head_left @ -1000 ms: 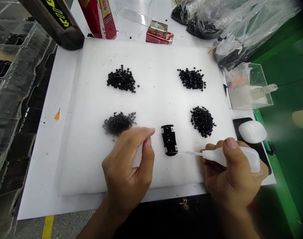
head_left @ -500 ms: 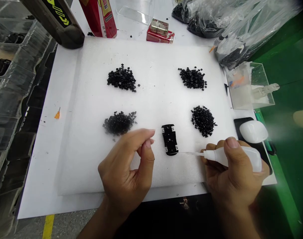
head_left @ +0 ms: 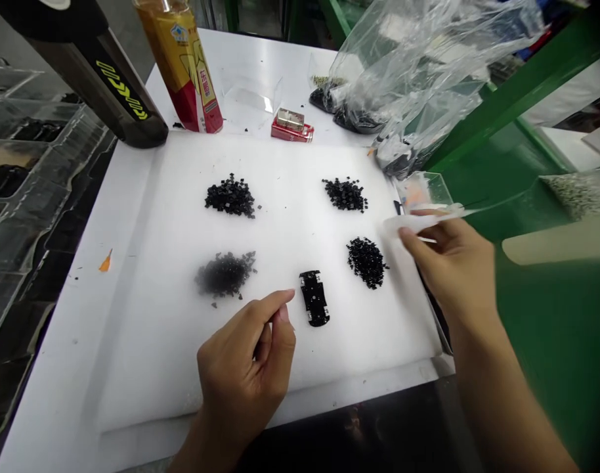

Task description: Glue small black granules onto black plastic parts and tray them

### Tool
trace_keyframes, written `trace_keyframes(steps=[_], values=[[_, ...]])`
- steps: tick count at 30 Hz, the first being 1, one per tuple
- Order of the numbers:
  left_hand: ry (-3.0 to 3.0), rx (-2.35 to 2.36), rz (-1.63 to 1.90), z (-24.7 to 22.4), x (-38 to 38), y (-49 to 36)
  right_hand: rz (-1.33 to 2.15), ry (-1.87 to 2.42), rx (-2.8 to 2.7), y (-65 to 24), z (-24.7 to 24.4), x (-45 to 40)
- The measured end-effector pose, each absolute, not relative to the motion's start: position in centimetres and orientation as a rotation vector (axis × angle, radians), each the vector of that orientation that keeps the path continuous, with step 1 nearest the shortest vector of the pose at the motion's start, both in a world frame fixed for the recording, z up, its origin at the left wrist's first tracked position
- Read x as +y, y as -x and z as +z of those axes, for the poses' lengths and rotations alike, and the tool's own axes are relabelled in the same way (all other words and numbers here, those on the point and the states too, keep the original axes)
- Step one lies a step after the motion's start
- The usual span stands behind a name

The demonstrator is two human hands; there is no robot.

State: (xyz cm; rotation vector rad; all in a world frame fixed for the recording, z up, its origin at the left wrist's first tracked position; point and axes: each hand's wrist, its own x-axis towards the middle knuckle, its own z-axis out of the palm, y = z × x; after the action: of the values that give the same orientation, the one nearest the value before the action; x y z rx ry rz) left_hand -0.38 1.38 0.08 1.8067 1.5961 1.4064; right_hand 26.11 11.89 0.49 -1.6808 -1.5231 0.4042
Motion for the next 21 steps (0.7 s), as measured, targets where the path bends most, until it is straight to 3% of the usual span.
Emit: trace_keyframes(steps=[7,13,21], values=[[-1.808,1.606,1.382,0.0,1.3,0.5,0.246,1.826,-1.656,-25.4,1.0,9.1],[-1.835,1.59,1.381,-0.2,1.3,0.5,0.29,1.538,-2.116,-25.4,1.5,4.6],[-1.837,1.587,1.372,0.1,1.4,0.5,0.197,1.434,-2.387,-25.8,1.2,5.6]])
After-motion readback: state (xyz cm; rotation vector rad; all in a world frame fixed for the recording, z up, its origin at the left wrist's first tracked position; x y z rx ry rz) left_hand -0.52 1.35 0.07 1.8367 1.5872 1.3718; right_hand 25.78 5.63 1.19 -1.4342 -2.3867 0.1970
